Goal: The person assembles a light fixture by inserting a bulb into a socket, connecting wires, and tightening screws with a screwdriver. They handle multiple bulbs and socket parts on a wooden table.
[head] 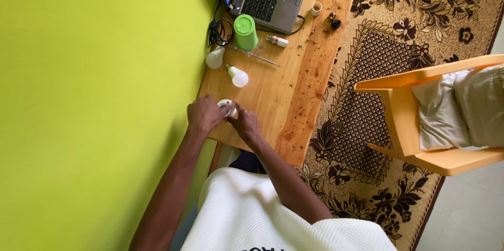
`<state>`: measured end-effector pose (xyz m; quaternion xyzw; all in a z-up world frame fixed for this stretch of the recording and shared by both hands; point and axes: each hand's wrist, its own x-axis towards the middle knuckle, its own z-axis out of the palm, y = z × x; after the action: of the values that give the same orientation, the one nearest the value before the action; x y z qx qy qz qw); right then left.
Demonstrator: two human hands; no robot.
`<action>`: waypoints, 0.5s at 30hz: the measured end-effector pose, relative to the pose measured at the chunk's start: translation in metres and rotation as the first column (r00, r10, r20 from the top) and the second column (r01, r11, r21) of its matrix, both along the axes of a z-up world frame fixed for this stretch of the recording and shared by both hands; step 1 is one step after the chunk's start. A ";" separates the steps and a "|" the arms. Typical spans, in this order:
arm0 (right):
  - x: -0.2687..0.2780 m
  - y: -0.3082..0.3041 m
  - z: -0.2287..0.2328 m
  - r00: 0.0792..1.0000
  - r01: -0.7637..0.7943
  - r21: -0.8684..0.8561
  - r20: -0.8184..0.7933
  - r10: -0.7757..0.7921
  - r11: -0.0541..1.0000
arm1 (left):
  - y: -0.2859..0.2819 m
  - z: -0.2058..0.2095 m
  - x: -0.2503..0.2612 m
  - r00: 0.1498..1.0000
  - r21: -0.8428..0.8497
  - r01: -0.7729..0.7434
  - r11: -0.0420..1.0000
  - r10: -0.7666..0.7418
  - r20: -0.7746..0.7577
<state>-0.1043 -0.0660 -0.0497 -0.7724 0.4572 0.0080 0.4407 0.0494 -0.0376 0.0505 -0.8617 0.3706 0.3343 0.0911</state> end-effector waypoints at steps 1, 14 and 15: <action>-0.001 0.002 -0.002 0.999 -0.001 -0.033 0.032 0.002 0.999 | 0.002 0.002 -0.003 0.984 -0.223 0.178 0.959 -0.170 0.056; -0.003 0.004 0.001 0.999 -0.012 -0.035 0.034 0.013 0.999 | 0.006 -0.011 0.004 0.888 -0.475 0.459 0.751 -0.377 0.263; -0.001 0.003 -0.002 0.999 -0.021 -0.061 0.049 0.024 0.998 | 0.008 -0.014 0.002 0.792 -0.596 0.609 0.524 -0.441 0.421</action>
<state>-0.1055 -0.0630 -0.0521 -0.7905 0.4376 -0.0201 0.4280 0.0515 -0.0291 0.0368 -0.7053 0.7000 0.0259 -0.1087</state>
